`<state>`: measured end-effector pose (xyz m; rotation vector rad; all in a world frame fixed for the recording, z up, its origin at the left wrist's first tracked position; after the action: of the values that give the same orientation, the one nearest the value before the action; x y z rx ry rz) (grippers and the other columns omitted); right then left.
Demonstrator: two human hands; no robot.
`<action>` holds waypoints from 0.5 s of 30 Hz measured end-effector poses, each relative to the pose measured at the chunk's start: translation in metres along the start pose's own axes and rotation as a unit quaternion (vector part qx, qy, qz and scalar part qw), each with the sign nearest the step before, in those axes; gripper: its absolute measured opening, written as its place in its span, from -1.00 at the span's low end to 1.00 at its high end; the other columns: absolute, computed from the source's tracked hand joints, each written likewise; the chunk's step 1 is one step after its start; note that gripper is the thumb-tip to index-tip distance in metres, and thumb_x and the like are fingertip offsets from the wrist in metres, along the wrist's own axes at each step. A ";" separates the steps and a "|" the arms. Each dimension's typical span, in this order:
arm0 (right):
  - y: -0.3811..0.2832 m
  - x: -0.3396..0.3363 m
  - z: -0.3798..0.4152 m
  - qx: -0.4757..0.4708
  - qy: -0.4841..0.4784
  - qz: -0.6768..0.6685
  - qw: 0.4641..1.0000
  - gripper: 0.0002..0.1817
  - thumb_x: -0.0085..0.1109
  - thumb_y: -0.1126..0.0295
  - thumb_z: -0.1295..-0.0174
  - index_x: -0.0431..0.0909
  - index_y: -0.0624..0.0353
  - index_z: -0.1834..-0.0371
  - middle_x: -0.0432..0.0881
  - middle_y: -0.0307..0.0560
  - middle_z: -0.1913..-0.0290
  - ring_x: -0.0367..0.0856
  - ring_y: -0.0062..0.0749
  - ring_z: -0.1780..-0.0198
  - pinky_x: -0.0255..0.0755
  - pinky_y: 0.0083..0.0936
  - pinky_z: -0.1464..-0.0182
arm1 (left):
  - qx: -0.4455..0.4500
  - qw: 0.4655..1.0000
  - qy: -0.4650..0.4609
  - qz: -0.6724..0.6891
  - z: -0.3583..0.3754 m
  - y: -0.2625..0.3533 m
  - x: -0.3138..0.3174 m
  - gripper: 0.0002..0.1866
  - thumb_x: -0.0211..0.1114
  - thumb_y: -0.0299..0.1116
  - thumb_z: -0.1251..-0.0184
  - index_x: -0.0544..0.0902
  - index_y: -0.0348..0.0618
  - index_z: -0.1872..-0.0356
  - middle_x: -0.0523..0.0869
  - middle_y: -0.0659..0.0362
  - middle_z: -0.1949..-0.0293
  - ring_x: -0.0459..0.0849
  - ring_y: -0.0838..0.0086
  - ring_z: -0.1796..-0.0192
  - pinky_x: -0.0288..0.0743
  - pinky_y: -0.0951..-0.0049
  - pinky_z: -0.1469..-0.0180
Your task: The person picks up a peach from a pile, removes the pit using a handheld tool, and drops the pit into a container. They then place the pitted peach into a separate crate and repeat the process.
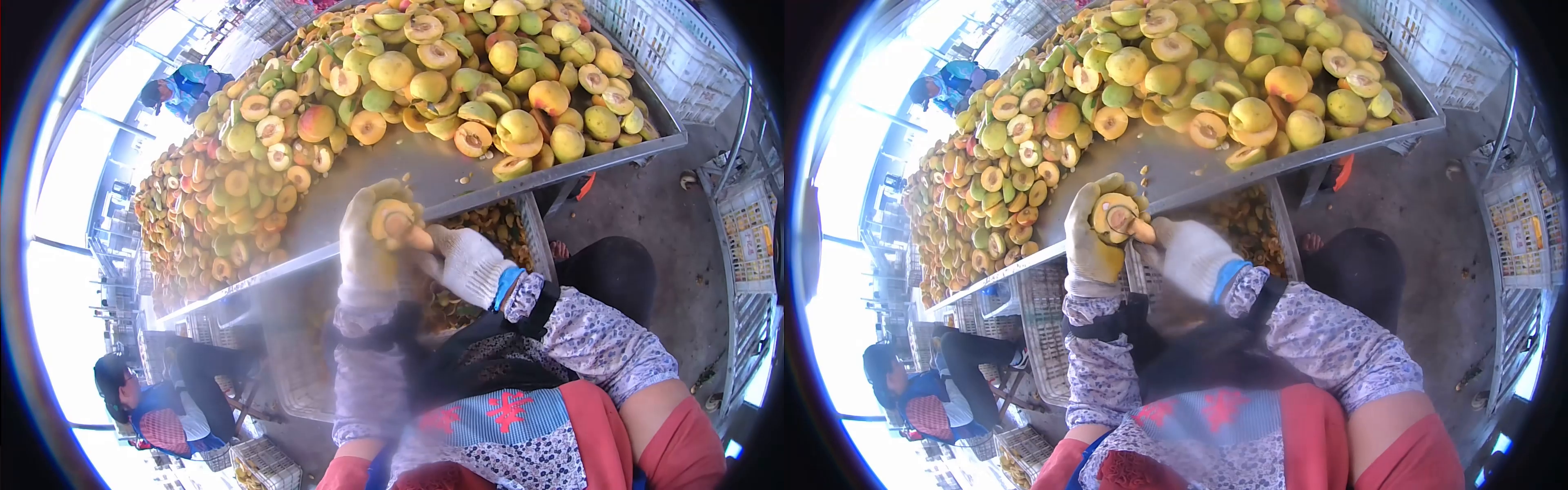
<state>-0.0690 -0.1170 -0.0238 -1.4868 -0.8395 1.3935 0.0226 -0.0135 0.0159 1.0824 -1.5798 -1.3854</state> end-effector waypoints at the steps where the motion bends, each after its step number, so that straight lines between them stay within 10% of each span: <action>1: 0.001 -0.003 -0.001 -0.013 -0.003 0.050 0.999 -0.70 0.13 0.21 -0.43 0.61 0.21 -0.01 0.71 0.19 0.20 0.69 0.02 0.12 0.52 -0.23 0.04 | -0.151 0.967 0.006 0.203 0.003 -0.008 0.002 -0.54 0.04 -0.05 -0.55 0.58 -0.36 0.04 0.65 0.02 0.30 0.69 0.28 0.32 0.62 0.37 0.29; 4: 0.008 0.008 0.001 -0.043 0.000 0.059 0.997 -0.68 0.12 0.19 -0.43 0.61 0.24 0.03 0.71 0.25 0.23 0.69 0.14 0.13 0.53 -0.17 0.09 | 0.087 0.990 -0.038 -0.103 0.006 0.001 0.001 -0.51 0.06 -0.02 -0.55 0.57 -0.37 0.02 0.66 0.01 0.29 0.68 0.27 0.34 0.64 0.31 0.26; 9: 0.007 0.042 0.005 -0.087 0.008 -0.255 0.963 -0.55 0.04 0.02 -0.50 0.62 0.27 0.12 0.65 -0.06 0.43 0.63 -0.29 0.33 0.49 -0.33 0.23 | 0.080 0.996 0.044 -0.013 0.009 0.000 0.009 -0.50 0.07 -0.01 -0.55 0.57 -0.37 0.01 0.66 0.00 0.27 0.68 0.30 0.35 0.66 0.32 0.27; 15: 0.006 0.031 0.007 0.045 -0.100 -0.237 0.965 -0.45 -0.03 -0.06 -0.52 0.64 0.31 0.13 0.67 -0.05 0.41 0.58 -0.43 0.34 0.47 -0.38 0.23 | 0.061 0.995 0.044 -0.062 -0.002 0.000 0.005 -0.52 0.09 -0.03 -0.53 0.58 -0.36 -0.01 0.67 0.00 0.28 0.68 0.35 0.33 0.67 0.41 0.30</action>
<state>-0.0725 -0.0891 -0.0403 -0.9968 -1.1546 1.2083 0.0225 -0.0186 0.0164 1.3164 -1.5723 -1.3146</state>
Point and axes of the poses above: each hand's wrist, its own z-axis away from the middle knuckle, its own x-axis out of the palm, y = z × x, the point moved 4 cm from there along -z, towards the middle knuckle
